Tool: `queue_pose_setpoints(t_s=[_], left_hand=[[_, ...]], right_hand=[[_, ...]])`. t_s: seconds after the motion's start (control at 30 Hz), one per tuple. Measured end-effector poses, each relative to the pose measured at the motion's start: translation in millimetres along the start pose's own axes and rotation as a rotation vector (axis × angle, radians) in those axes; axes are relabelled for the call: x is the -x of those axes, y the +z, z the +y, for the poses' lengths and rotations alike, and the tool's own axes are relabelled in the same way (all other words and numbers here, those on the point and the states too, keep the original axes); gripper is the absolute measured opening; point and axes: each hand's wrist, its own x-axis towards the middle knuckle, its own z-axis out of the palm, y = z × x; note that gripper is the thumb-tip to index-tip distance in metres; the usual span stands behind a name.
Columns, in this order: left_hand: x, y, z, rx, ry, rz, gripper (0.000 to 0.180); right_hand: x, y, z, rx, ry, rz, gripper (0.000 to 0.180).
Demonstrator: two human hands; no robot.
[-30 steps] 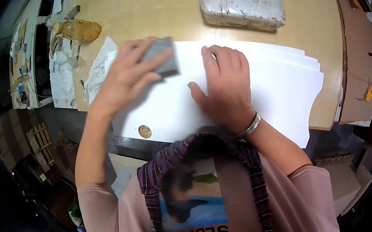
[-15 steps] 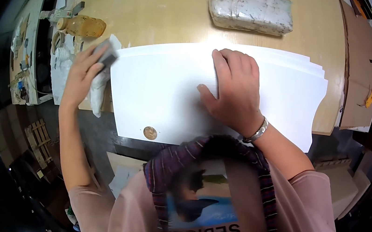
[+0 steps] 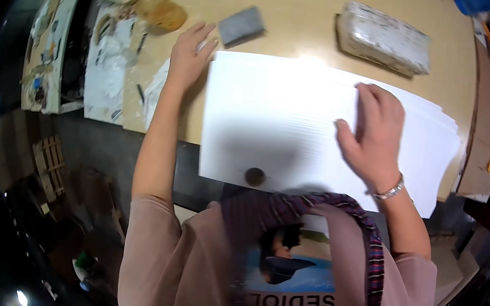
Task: The person wipes a stack of white wooden panels with a cloth, applies a liquid from a bottle, and polishes the surfaces and edges with a sanding block.
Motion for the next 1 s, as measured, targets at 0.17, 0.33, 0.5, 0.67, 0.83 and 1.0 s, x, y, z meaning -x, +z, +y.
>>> queue_pose_setpoints(t_s=[0.17,0.33,0.5,0.67,0.83,1.0], left_hand=[[74.2,-71.4,-154.3,0.018,-0.544,0.603,0.019],[47.4,-83.9,-172.2,-0.364,-0.882,0.486,0.045],[49.5,-87.9,-224.7,-0.538,-0.923,0.403,0.067],[35.5,-91.5,-128.0,-0.079,-0.632,0.634,0.048],[13.1,-56.1,100.9,0.210,-0.024,0.281,0.035],[11.1,-5.6,222.4,0.010,0.398,0.024,0.038]], right_hand=[[-4.4,-1.2,-8.4,0.018,-0.023,-0.035,0.060],[-2.5,-0.2,-10.1,0.086,0.004,-0.022,0.058],[-8.4,3.0,-14.5,0.043,-0.025,-0.005,0.056],[-5.4,1.5,-8.4,0.042,-0.014,0.028,0.054],[0.2,0.6,-1.1,0.053,0.006,0.016,0.055],[-4.7,-0.8,-2.9,-0.038,0.020,0.016,0.055]])
